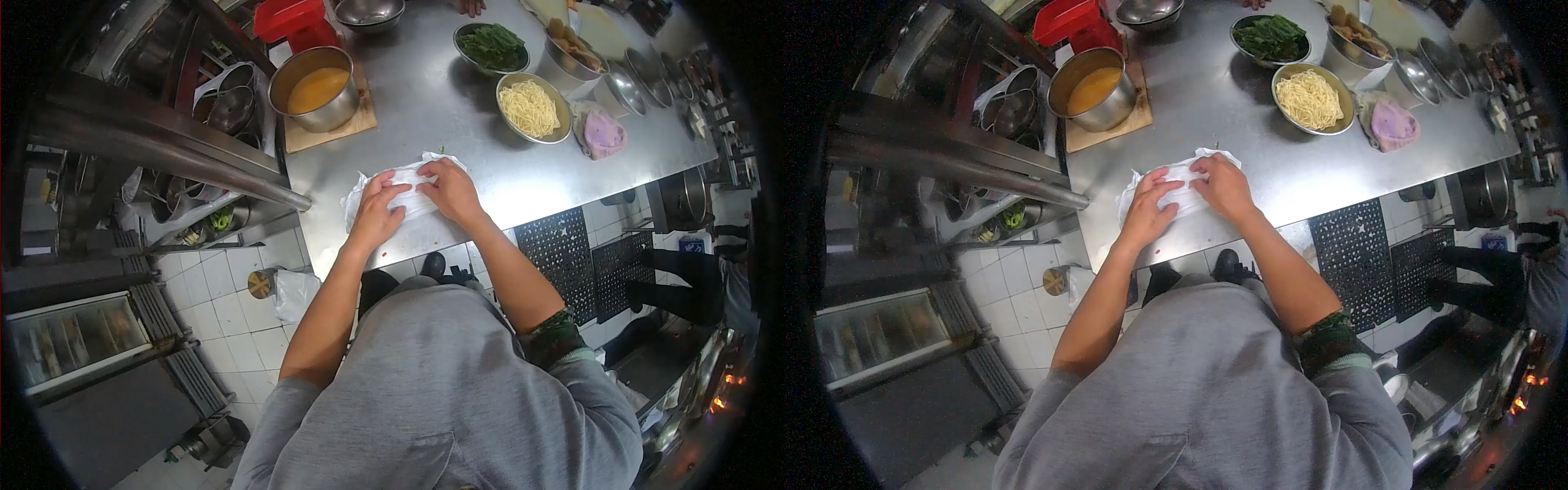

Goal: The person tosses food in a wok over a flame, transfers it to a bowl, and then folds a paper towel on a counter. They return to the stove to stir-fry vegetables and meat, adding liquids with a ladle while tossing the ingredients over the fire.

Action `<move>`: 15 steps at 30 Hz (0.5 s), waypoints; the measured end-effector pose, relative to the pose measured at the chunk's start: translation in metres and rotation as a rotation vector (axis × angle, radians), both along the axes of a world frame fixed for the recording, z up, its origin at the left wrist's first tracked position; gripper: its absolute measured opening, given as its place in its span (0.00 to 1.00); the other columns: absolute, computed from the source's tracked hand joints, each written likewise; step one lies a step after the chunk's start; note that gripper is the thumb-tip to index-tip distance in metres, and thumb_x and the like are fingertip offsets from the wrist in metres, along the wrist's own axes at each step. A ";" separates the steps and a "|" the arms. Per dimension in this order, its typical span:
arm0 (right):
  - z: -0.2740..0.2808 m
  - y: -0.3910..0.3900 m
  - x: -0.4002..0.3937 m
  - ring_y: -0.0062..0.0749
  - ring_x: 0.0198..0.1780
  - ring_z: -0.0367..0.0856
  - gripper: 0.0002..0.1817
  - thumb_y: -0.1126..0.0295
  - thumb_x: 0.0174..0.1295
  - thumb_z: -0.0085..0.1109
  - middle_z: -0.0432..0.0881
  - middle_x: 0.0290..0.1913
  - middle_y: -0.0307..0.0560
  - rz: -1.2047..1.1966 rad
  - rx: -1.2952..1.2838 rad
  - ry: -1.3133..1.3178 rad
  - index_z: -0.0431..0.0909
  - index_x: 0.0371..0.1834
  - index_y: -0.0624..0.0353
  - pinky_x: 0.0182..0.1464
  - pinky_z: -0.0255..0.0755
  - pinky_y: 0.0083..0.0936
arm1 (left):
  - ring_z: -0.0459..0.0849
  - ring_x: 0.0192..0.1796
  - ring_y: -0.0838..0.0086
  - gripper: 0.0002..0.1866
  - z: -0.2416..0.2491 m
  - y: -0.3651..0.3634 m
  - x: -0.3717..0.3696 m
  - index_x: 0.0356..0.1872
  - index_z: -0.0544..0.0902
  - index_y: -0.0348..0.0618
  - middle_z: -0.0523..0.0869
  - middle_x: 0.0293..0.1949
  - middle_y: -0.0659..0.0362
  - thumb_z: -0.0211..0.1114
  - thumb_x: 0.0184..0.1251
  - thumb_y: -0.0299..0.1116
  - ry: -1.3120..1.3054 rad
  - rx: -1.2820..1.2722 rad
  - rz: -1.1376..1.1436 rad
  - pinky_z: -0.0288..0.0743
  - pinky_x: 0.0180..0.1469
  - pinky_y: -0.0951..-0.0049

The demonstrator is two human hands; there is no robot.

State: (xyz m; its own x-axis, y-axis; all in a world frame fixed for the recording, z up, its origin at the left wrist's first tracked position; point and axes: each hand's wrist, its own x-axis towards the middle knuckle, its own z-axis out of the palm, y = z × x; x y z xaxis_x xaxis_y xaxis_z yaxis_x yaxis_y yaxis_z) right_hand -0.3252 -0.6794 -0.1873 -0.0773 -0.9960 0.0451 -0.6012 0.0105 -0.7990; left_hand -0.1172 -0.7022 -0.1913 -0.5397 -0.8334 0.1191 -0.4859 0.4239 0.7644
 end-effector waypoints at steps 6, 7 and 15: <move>-0.001 -0.005 0.000 0.45 0.47 0.85 0.12 0.68 0.55 0.72 0.83 0.43 0.48 -0.019 0.029 0.037 0.85 0.43 0.55 0.51 0.78 0.38 | 0.73 0.68 0.52 0.25 0.003 0.002 0.000 0.58 0.87 0.51 0.73 0.69 0.47 0.68 0.57 0.23 -0.032 0.008 -0.011 0.68 0.72 0.58; -0.002 -0.006 0.000 0.45 0.47 0.85 0.12 0.68 0.55 0.72 0.84 0.43 0.48 -0.016 0.020 0.048 0.85 0.43 0.55 0.51 0.78 0.38 | 0.72 0.69 0.51 0.24 0.006 0.003 -0.001 0.58 0.87 0.51 0.72 0.69 0.46 0.67 0.57 0.24 -0.061 -0.020 -0.027 0.67 0.72 0.58; 0.000 -0.011 -0.003 0.46 0.46 0.85 0.11 0.69 0.56 0.70 0.85 0.41 0.52 0.015 0.017 0.039 0.87 0.42 0.55 0.51 0.78 0.39 | 0.70 0.70 0.47 0.23 0.006 0.007 -0.002 0.58 0.87 0.47 0.73 0.69 0.43 0.66 0.59 0.25 -0.117 -0.109 -0.041 0.66 0.73 0.55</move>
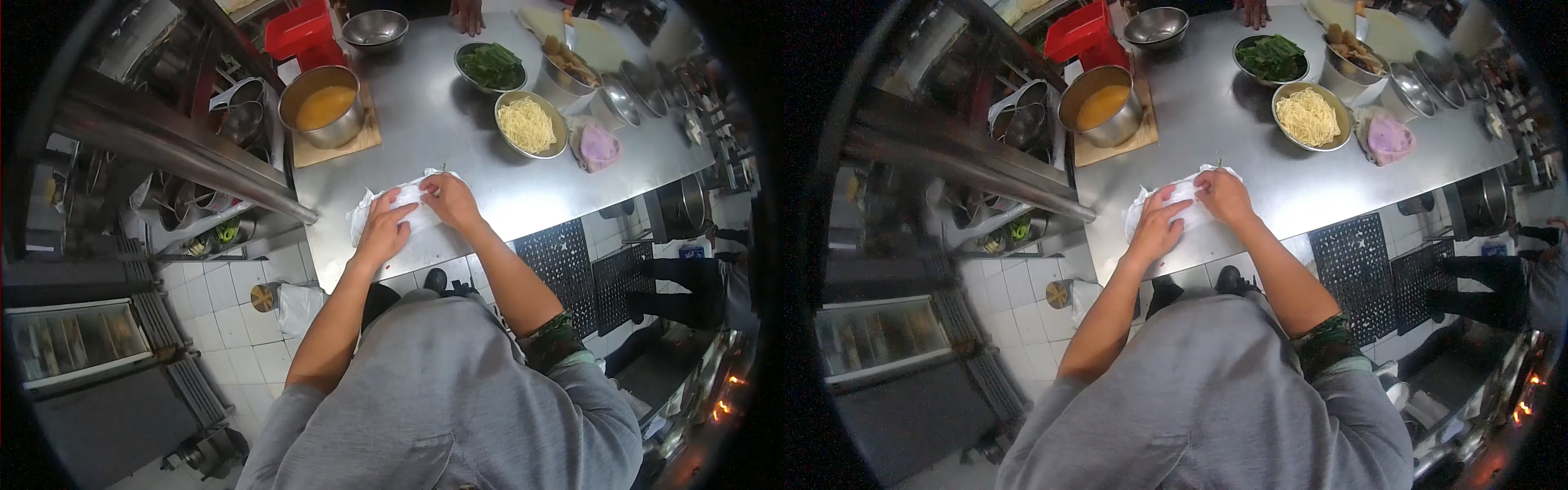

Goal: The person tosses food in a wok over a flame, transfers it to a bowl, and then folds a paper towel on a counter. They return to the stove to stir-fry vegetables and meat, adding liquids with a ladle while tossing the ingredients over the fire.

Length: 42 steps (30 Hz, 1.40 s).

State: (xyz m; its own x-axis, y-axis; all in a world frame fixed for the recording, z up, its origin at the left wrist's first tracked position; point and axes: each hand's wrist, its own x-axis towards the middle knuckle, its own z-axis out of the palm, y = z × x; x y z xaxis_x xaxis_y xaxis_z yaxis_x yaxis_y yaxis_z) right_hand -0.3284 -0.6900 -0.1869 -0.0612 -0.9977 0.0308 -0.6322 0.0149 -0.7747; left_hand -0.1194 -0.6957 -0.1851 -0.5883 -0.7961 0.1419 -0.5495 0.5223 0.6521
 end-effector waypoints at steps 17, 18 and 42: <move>-0.001 0.020 -0.003 0.35 0.37 0.85 0.09 0.76 0.57 0.69 0.81 0.45 0.47 0.074 -0.115 -0.024 0.86 0.42 0.58 0.44 0.78 0.30 | 0.72 0.67 0.50 0.25 -0.001 0.002 -0.003 0.61 0.86 0.52 0.72 0.70 0.46 0.64 0.59 0.25 -0.031 -0.050 -0.004 0.66 0.73 0.56; 0.000 0.020 -0.003 0.35 0.37 0.85 0.09 0.76 0.57 0.69 0.81 0.45 0.47 0.070 -0.112 -0.022 0.86 0.42 0.58 0.44 0.78 0.30 | 0.72 0.67 0.50 0.25 -0.003 0.002 -0.003 0.61 0.86 0.52 0.72 0.70 0.46 0.64 0.59 0.25 -0.029 -0.052 0.004 0.66 0.73 0.56; -0.009 0.018 -0.010 0.38 0.41 0.87 0.10 0.73 0.56 0.69 0.82 0.46 0.46 0.039 -0.078 -0.126 0.86 0.42 0.56 0.49 0.80 0.35 | 0.84 0.53 0.59 0.07 -0.006 -0.034 -0.025 0.39 0.87 0.39 0.83 0.53 0.50 0.69 0.66 0.31 0.184 0.185 0.111 0.76 0.60 0.65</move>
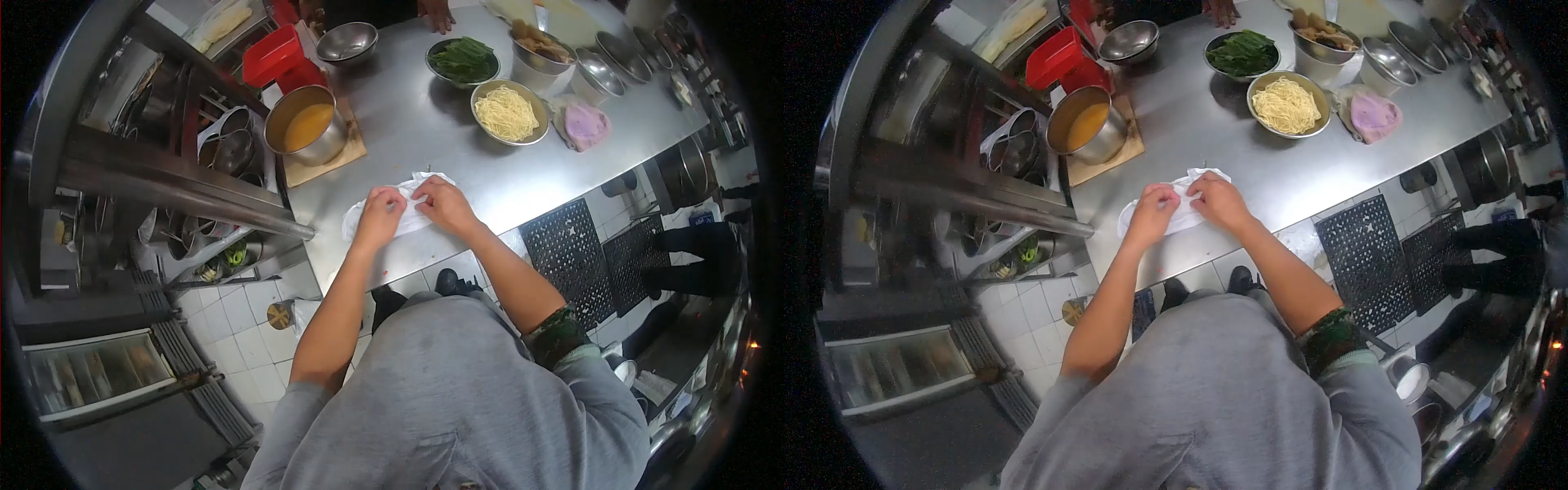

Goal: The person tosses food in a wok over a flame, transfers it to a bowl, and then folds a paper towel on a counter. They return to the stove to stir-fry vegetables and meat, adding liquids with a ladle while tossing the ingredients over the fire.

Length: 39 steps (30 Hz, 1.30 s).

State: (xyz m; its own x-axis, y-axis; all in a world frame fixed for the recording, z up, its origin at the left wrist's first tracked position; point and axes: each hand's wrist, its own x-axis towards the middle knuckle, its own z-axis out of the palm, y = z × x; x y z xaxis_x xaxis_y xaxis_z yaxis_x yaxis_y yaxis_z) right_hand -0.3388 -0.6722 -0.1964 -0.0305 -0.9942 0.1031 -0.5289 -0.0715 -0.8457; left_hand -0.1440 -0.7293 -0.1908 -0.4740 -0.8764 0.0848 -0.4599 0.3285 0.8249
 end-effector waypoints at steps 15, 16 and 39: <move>0.005 -0.004 0.000 0.38 0.40 0.85 0.10 0.73 0.55 0.70 0.81 0.43 0.46 0.012 0.022 0.031 0.86 0.40 0.56 0.49 0.79 0.34 | 0.81 0.49 0.76 0.12 0.133 -0.001 0.012 0.52 0.82 0.42 0.86 0.51 0.60 0.64 0.78 0.38 0.889 0.618 0.170 0.75 0.51 0.72; 0.005 -0.004 0.001 0.37 0.40 0.86 0.10 0.73 0.54 0.70 0.81 0.43 0.46 0.010 0.022 0.036 0.86 0.40 0.56 0.49 0.79 0.34 | 0.81 0.49 0.76 0.12 0.138 -0.001 0.013 0.52 0.82 0.42 0.86 0.51 0.60 0.64 0.78 0.37 0.904 0.610 0.156 0.75 0.51 0.72; 0.009 -0.002 0.001 0.38 0.41 0.87 0.09 0.73 0.55 0.69 0.82 0.45 0.48 0.003 0.033 0.046 0.86 0.40 0.57 0.50 0.79 0.34 | 0.82 0.48 0.75 0.10 0.168 -0.003 0.012 0.51 0.82 0.44 0.86 0.49 0.61 0.62 0.78 0.37 1.103 0.671 0.132 0.75 0.50 0.72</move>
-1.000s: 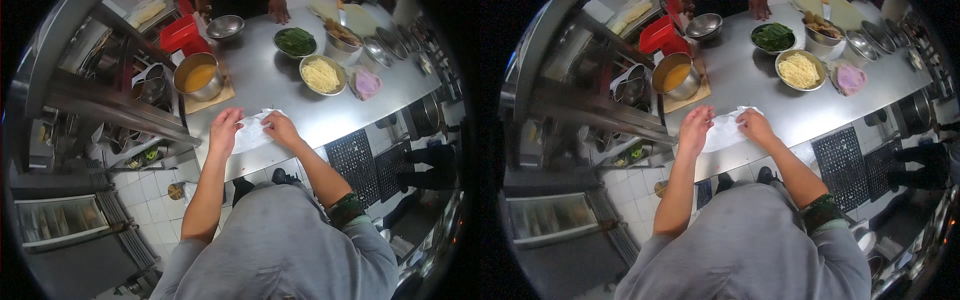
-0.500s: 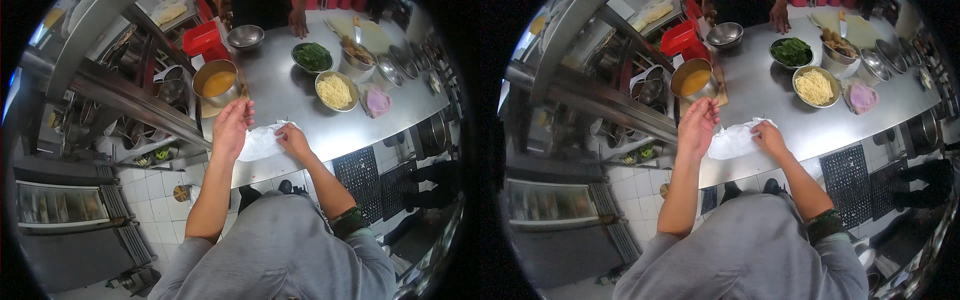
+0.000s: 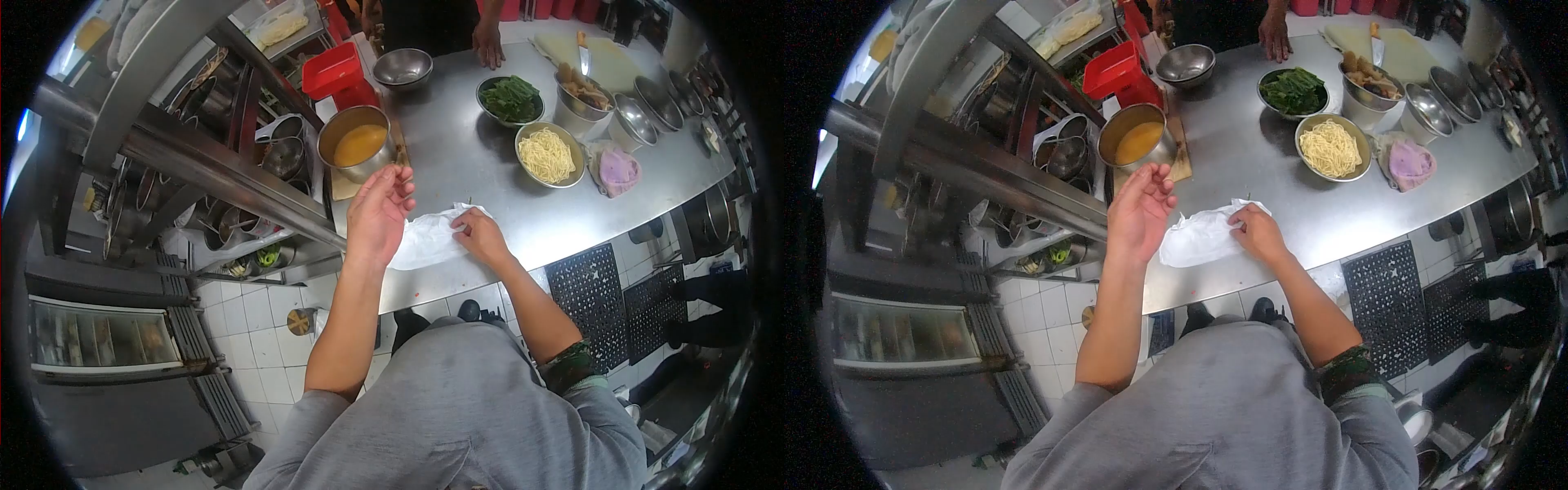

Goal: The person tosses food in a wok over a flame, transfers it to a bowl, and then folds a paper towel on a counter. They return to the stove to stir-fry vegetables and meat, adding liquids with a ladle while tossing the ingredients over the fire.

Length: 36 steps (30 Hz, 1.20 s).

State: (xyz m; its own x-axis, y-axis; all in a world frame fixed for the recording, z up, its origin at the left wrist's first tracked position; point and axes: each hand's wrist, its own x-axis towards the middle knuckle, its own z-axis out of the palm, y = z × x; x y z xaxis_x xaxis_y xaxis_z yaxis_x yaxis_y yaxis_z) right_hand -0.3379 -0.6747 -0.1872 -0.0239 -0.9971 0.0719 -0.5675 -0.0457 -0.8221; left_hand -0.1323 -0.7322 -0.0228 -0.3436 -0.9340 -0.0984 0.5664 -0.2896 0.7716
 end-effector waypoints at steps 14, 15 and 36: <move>0.001 0.001 0.001 0.38 0.41 0.86 0.09 0.74 0.55 0.69 0.82 0.44 0.47 -0.008 0.008 -0.007 0.86 0.40 0.56 0.50 0.79 0.34 | 0.81 0.47 0.75 0.08 0.009 0.003 0.001 0.49 0.81 0.46 0.86 0.48 0.62 0.61 0.77 0.36 0.053 0.032 -0.026 0.75 0.49 0.71; 0.001 0.001 0.001 0.38 0.41 0.86 0.09 0.74 0.55 0.69 0.82 0.44 0.47 -0.007 0.009 -0.004 0.86 0.40 0.56 0.50 0.79 0.34 | 0.81 0.47 0.75 0.08 0.009 0.003 0.001 0.49 0.81 0.46 0.86 0.47 0.62 0.61 0.77 0.36 0.056 0.033 -0.026 0.75 0.49 0.71; 0.004 0.003 0.003 0.38 0.42 0.86 0.09 0.74 0.55 0.68 0.81 0.44 0.47 -0.024 0.005 -0.011 0.86 0.41 0.57 0.50 0.79 0.34 | 0.83 0.45 0.75 0.07 0.002 0.007 0.001 0.46 0.82 0.42 0.87 0.47 0.59 0.63 0.75 0.33 -0.137 -0.049 -0.003 0.76 0.48 0.72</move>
State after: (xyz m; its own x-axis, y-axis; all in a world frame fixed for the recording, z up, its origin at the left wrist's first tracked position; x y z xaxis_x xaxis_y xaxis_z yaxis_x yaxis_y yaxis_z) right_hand -0.3353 -0.6717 -0.1832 -0.0483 -0.9966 0.0662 -0.5596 -0.0279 -0.8283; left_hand -0.1314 -0.7247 -0.0211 -0.3329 -0.9378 -0.0984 0.4539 -0.2508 0.8550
